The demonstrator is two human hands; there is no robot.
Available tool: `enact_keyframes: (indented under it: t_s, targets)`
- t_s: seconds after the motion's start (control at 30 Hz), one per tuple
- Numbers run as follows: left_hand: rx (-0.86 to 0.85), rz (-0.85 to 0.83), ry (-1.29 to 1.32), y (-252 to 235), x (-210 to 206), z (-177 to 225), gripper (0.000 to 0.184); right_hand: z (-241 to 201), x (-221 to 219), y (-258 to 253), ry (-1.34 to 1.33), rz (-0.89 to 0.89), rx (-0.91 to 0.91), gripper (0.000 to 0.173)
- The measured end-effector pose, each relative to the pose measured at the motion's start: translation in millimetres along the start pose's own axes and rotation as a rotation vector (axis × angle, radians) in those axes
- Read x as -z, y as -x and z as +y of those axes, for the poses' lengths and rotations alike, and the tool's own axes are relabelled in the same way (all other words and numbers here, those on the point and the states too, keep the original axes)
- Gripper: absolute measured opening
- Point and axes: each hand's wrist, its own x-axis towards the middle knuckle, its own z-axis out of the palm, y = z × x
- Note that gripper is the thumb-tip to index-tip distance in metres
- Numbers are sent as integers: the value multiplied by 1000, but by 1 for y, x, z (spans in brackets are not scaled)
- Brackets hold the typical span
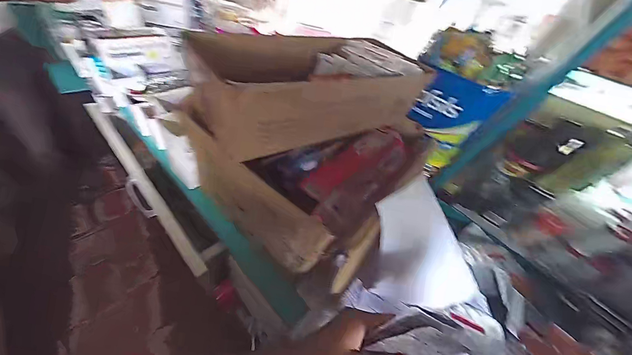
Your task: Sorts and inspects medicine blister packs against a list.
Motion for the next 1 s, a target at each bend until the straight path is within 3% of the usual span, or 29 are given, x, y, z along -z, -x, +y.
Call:
enact_keyframes:
  t_s: [0.17,0.27,0.4,0.47,0.63,0.9,1.0]
  targets:
    - [6,18,-136,-4,-8,-5,20,-3,-32,-22,440,64,200,42]
    - [-40,109,-337,-5,-9,-8,23,18,-46,-26,387,105,315,34]
    - [-289,252,-629,-8,-12,-18,51,16,-40,-26,449,114,366,29]
    - [-317,226,-669,-8,-15,-18,44,15,-43,-26,505,93,385,29]
    - [-202,122,-713,-8,-19,-16,31,27,-49,-29,540,57,358,35]
    - [-449,227,-665,-8,-21,-40,45,28,-52,-35,608,-13,331,43]
    - [-478,229,-687,-10,-21,-33,32,29,-52,-37,616,-48,304,42]
